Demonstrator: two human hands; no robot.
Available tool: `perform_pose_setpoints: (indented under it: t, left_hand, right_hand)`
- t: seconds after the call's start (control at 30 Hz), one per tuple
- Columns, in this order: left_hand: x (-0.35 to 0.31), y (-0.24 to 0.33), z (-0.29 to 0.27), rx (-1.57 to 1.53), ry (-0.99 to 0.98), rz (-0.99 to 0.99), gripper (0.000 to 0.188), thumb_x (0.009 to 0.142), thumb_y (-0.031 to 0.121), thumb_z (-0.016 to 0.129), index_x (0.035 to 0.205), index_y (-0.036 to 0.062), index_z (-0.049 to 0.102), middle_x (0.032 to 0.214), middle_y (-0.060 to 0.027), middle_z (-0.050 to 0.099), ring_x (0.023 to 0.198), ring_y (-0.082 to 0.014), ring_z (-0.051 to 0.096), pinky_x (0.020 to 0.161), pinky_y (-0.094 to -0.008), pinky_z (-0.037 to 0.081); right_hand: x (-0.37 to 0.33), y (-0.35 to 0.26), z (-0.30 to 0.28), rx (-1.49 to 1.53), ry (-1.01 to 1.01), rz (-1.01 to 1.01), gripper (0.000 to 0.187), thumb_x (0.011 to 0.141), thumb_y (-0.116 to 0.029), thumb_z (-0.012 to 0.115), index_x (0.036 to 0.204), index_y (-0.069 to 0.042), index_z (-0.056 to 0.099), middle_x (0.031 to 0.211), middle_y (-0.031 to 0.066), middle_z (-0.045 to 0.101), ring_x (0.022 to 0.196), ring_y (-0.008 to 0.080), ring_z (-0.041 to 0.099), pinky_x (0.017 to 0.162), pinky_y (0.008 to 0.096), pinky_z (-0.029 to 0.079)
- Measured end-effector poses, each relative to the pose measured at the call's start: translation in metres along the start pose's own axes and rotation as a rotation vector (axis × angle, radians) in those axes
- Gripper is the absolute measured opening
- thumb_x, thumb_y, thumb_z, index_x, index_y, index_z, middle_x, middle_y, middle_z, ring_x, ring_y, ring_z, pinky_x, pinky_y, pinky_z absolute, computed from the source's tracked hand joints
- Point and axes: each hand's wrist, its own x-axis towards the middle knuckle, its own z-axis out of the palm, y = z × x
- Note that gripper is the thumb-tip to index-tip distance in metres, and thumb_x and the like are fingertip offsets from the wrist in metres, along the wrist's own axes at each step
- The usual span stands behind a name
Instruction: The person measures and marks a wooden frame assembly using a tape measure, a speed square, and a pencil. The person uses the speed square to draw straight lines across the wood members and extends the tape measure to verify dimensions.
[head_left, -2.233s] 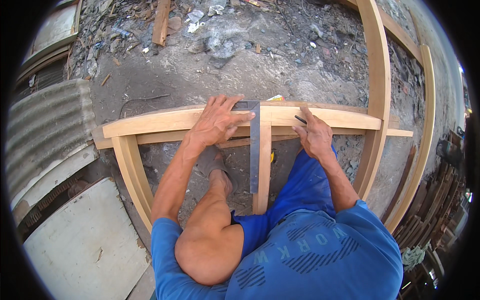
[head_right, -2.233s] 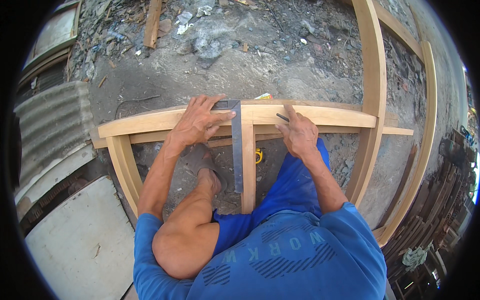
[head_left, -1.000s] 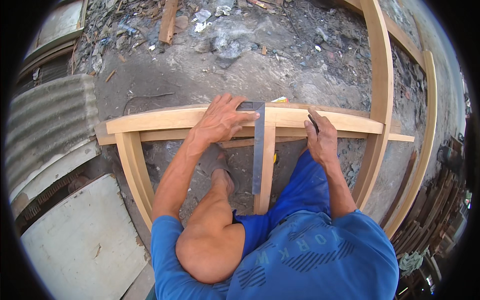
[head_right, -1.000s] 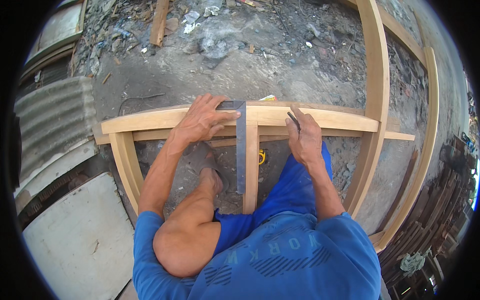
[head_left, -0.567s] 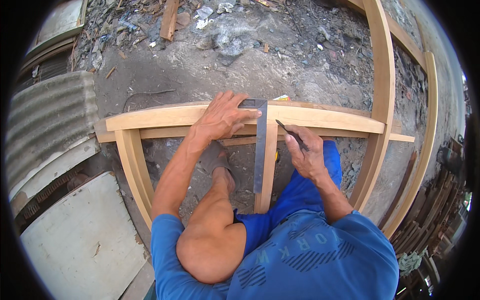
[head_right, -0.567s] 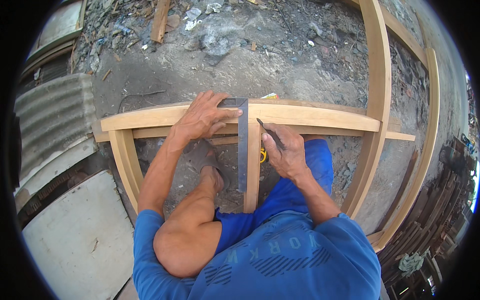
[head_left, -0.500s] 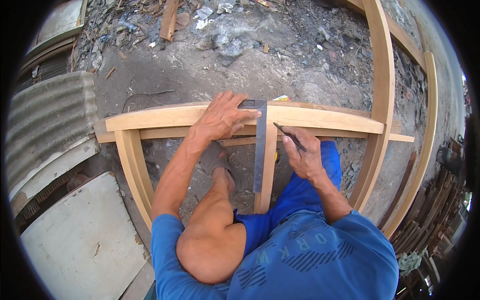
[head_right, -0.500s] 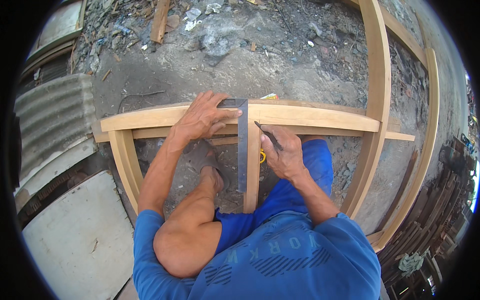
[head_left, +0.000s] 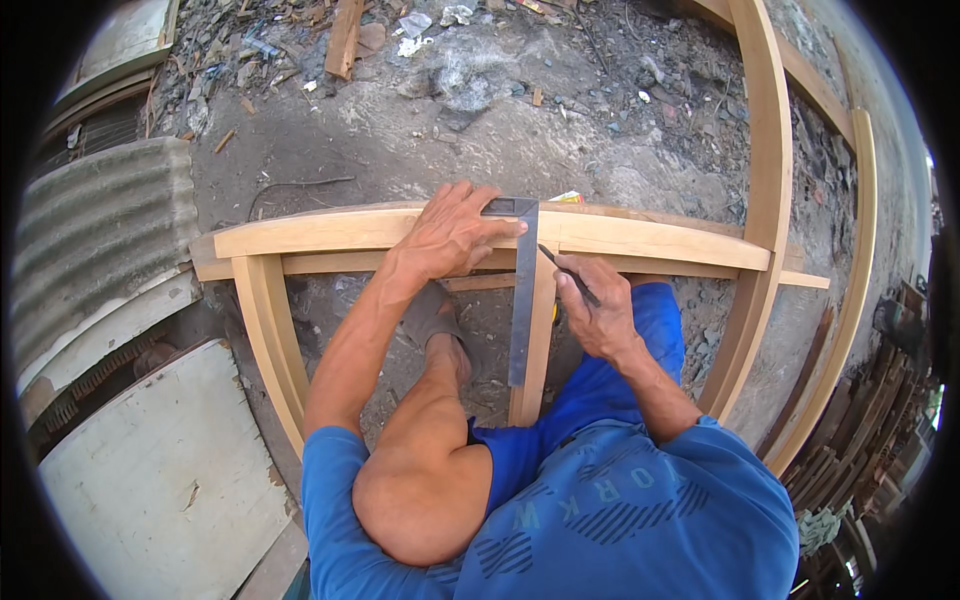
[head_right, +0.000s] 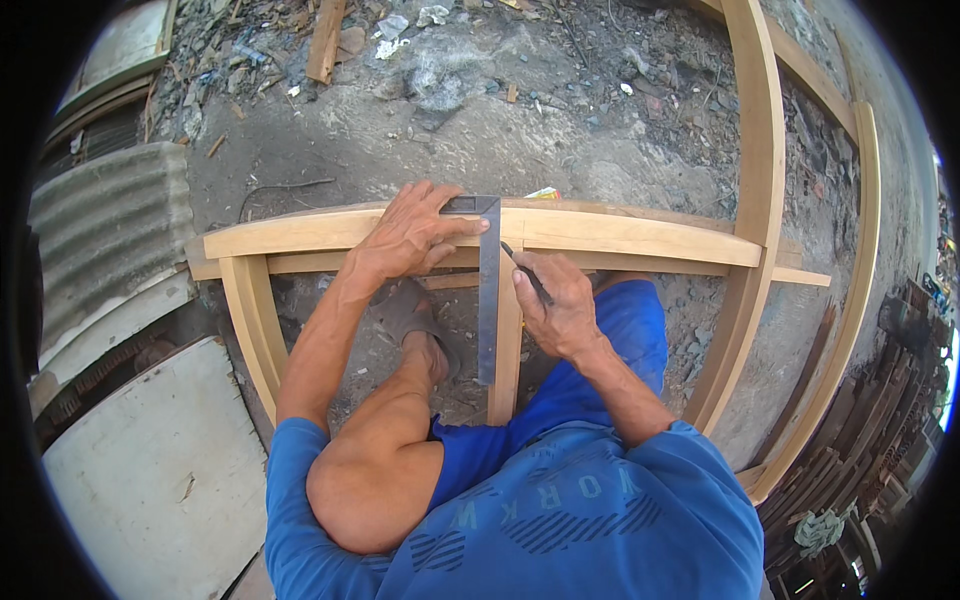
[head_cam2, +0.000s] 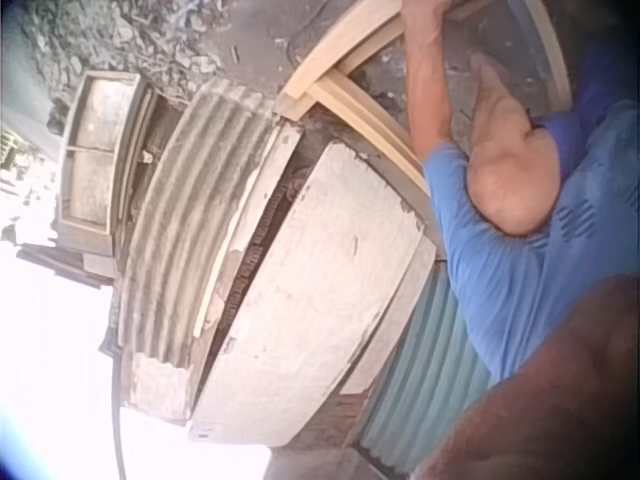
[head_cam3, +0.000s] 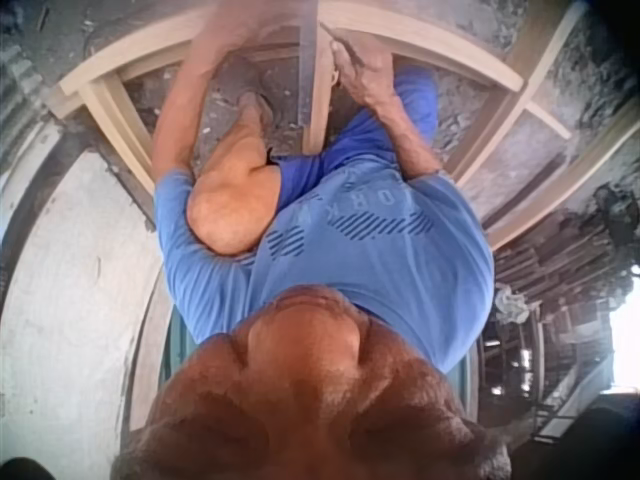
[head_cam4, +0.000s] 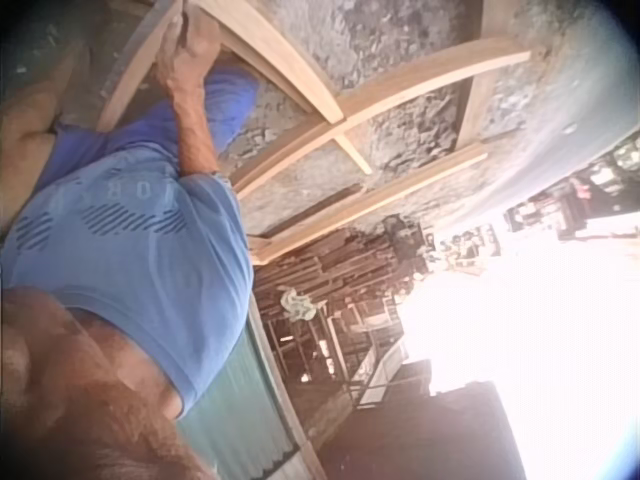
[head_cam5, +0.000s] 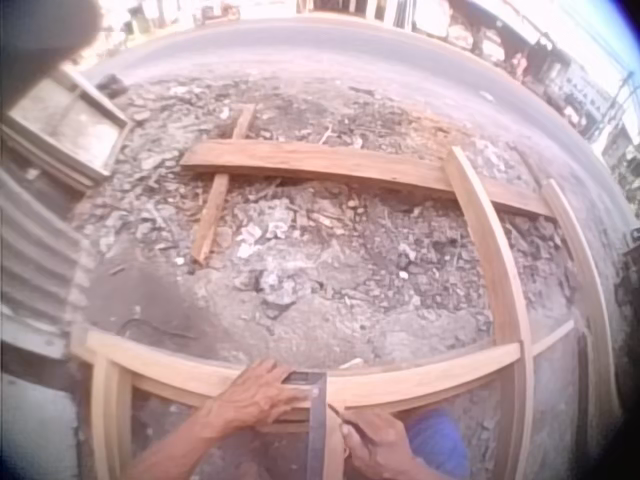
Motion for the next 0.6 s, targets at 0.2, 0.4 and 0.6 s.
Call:
perform_pose_setpoints:
  t: [0.2, 0.4, 0.6]
  left_hand:
    - [0.0, -0.002, 0.003, -0.011, -0.002, -0.004, 0.057, 0.077, 0.01, 0.082, 0.127, 0.0354, 0.073, 0.141, -0.0151, 0.056, 0.123, -0.0357, 0.053, 0.105, -0.0474, 0.043]
    - [0.0, -0.003, 0.002, 0.013, -0.017, -0.009, 0.06, 0.075, 0.012, 0.085, 0.129, 0.0343, 0.072, 0.141, -0.014, 0.056, 0.123, -0.0357, 0.053, 0.105, -0.0475, 0.043]
    - [-0.007, -0.005, -0.01, -0.138, 0.107, -0.148, 0.052, 0.081, 0.01, 0.08, 0.131, 0.0198, 0.07, 0.121, -0.012, 0.062, 0.109, -0.0316, 0.056, 0.097, -0.0459, 0.044]
  right_hand:
    - [0.004, -0.002, -0.009, 0.027, -0.057, -0.055, 0.016, 0.096, -0.01, 0.066, 0.106, 0.001, 0.07, 0.092, 0.0191, 0.071, 0.083, 0.0367, 0.068, 0.074, 0.0433, 0.054]
    - [0.005, -0.015, -0.026, 0.167, -0.018, 0.313, 0.018, 0.1, -0.015, 0.063, 0.099, 0.002, 0.068, 0.084, 0.0175, 0.067, 0.072, 0.0312, 0.064, 0.067, 0.0401, 0.05]
    - [0.009, 0.018, -0.027, -0.108, 0.141, 0.156, 0.024, 0.105, -0.022, 0.057, 0.099, 0.001, 0.06, 0.077, 0.017, 0.062, 0.069, 0.0347, 0.06, 0.068, 0.0439, 0.049]
